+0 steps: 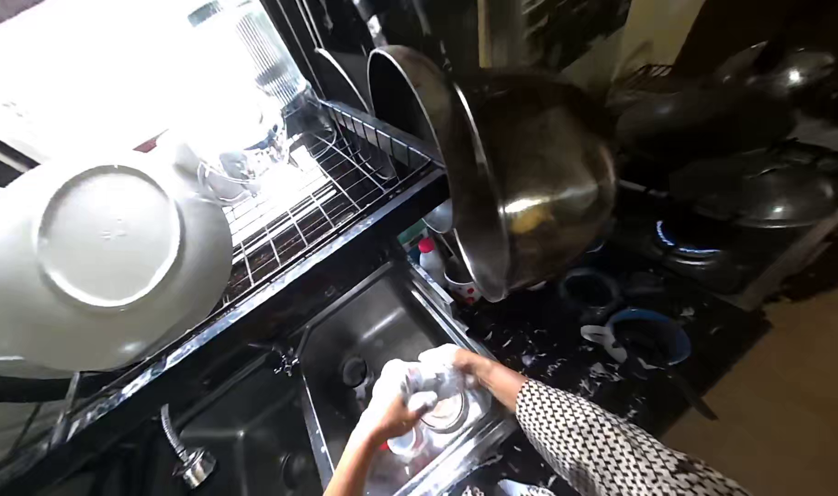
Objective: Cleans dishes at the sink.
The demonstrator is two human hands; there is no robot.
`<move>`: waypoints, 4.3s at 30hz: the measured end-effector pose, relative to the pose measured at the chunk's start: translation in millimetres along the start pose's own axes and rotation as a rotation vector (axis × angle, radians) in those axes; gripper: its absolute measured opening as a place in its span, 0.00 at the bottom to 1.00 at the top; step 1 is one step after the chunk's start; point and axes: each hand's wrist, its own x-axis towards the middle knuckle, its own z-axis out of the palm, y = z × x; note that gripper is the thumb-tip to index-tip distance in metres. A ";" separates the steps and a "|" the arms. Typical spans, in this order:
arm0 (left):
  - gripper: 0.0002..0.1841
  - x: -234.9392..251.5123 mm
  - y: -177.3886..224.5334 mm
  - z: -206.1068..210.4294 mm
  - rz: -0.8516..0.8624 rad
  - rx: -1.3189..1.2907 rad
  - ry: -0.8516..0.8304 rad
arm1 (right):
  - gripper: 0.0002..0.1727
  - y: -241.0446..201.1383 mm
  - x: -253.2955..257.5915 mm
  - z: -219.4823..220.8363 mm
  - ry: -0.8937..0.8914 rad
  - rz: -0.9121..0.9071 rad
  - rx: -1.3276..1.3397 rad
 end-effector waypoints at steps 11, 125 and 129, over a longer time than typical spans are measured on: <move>0.18 17.4 -24.8 -16.4 -0.089 -0.917 0.799 | 0.57 21.3 -12.8 43.4 -0.134 -0.369 -0.144; 0.20 30.6 -37.3 0.5 -0.256 -0.605 0.675 | 0.13 29.8 -23.9 67.8 -0.136 -0.169 0.390; 0.23 27.0 -30.0 21.7 -0.196 -0.714 0.987 | 0.15 14.2 -25.1 56.8 -0.260 -0.178 0.304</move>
